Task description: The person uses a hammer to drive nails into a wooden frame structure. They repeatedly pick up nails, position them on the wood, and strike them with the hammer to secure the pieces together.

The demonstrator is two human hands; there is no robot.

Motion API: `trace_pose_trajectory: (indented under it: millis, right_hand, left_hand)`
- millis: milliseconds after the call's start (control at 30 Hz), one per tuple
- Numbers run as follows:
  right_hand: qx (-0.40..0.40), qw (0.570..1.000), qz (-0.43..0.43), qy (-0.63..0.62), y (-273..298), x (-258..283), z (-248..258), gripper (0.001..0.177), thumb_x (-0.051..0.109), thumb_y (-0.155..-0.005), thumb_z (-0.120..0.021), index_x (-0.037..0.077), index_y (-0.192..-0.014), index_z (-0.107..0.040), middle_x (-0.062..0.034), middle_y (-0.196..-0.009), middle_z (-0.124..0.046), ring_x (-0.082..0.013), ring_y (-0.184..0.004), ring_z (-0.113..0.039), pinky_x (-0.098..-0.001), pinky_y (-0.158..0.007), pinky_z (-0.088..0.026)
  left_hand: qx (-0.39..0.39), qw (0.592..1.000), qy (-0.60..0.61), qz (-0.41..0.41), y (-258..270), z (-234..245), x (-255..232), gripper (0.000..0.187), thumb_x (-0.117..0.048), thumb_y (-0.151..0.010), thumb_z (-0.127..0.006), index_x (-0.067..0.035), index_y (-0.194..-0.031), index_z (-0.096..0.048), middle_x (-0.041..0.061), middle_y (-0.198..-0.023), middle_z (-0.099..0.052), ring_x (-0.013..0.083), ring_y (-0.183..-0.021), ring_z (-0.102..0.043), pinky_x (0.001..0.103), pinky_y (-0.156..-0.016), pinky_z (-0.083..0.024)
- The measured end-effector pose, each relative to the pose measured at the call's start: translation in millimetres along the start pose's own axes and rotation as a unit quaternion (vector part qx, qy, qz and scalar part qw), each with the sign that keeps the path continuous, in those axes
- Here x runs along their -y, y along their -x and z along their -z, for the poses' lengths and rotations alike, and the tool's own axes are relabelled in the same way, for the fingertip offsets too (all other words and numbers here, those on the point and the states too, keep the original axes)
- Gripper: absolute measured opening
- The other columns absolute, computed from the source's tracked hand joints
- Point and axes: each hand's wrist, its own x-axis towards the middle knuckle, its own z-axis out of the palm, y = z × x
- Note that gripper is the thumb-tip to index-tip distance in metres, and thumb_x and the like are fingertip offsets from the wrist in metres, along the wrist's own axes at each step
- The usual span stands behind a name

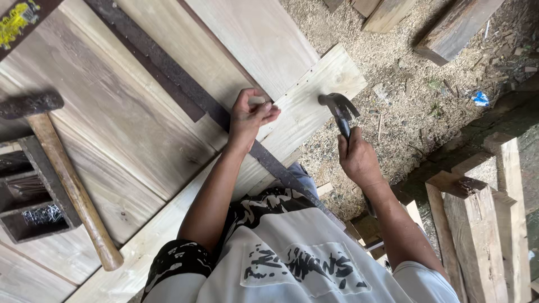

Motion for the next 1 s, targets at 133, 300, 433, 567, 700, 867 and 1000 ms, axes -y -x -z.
trace_pose_trajectory:
  millis: [133, 300, 433, 567, 700, 867, 1000]
  right_hand:
    - [-0.015, 1.000, 0.000, -0.016, 7, -1, 1, 0.024, 0.023, -0.109, -0.045, 0.000, -0.103, -0.046, -0.0174, -0.057, -0.063, -0.0336, -0.044, -0.065, -0.0464, -0.041, -0.055]
    - [-0.012, 1.000, -0.001, -0.017, 6, -4, 1, 0.025, 0.025, -0.110, -0.045, 0.001, -0.104, -0.044, -0.0174, -0.057, -0.062, -0.0352, -0.047, -0.066, -0.0472, -0.045, -0.057]
    - [0.001, 1.000, -0.018, -0.003, 7, -3, 4, 0.026, 0.027, -0.110, -0.047, 0.002, -0.104, -0.044, -0.0169, -0.057, -0.062, -0.0368, -0.052, -0.068, -0.0490, -0.048, -0.056]
    - [0.016, 1.000, -0.016, 0.001, 5, -5, 7, 0.025, 0.027, -0.109, -0.046, 0.002, -0.105, -0.044, -0.0153, -0.058, -0.063, -0.0350, -0.051, -0.069, -0.0475, -0.048, -0.058]
    - [0.021, 1.000, 0.003, -0.012, 1, -10, 11, 0.026, 0.028, -0.110, -0.046, 0.002, -0.102, -0.047, -0.0142, -0.058, -0.063, -0.0303, -0.050, -0.069, -0.0437, -0.046, -0.059]
    - [0.056, 0.998, -0.014, -0.031, -7, -12, 25, 0.027, 0.028, -0.110, -0.044, 0.003, -0.102, -0.049, -0.0107, -0.056, -0.061, -0.0226, -0.045, -0.066, -0.0388, -0.042, -0.056]
    - [0.062, 0.998, 0.016, -0.029, -14, -6, 38, 0.029, 0.029, -0.112, -0.041, 0.003, -0.102, -0.050, -0.0078, -0.056, -0.058, -0.0177, -0.041, -0.061, -0.0354, -0.040, -0.051]
  left_hand:
    - [0.018, 1.000, -0.017, -0.002, 5, -1, 10, 0.016, -0.007, -0.106, -0.058, 0.002, -0.120, -0.055, 0.016, -0.094, -0.073, 0.0255, -0.087, -0.076, 0.035, -0.077, -0.066]
    - [0.071, 0.978, 0.184, 0.062, -5, -1, 10, 0.025, -0.013, -0.102, -0.052, 0.003, -0.118, -0.063, 0.016, -0.106, -0.078, 0.0229, -0.101, -0.081, 0.032, -0.092, -0.068]
    - [0.052, 0.991, 0.120, 0.014, -20, -7, 16, 0.018, -0.009, -0.101, -0.063, -0.001, -0.116, -0.068, 0.012, -0.101, -0.076, 0.0174, -0.091, -0.076, 0.029, -0.081, -0.064]
    - [-0.015, 0.998, -0.008, -0.053, -34, -20, 33, 0.015, -0.010, -0.100, -0.068, -0.001, -0.111, -0.074, 0.008, -0.094, -0.075, 0.0110, -0.068, -0.068, 0.026, -0.058, -0.058]
    - [-0.023, 0.990, -0.084, -0.110, -48, -29, 50, 0.014, -0.009, -0.097, -0.070, -0.002, -0.109, -0.074, 0.005, -0.086, -0.074, 0.0086, -0.064, -0.070, 0.024, -0.057, -0.060]
    - [-0.050, 0.960, -0.173, -0.213, -56, -36, 63, 0.010, -0.007, -0.098, -0.072, -0.002, -0.105, -0.075, 0.006, -0.100, -0.063, 0.0079, -0.064, -0.064, 0.022, -0.053, -0.057]
    - [-0.064, 0.946, -0.217, -0.234, -55, -39, 62, 0.009, -0.006, -0.098, -0.072, -0.002, -0.103, -0.077, 0.005, -0.107, -0.057, 0.0080, -0.068, -0.060, 0.022, -0.050, -0.057]
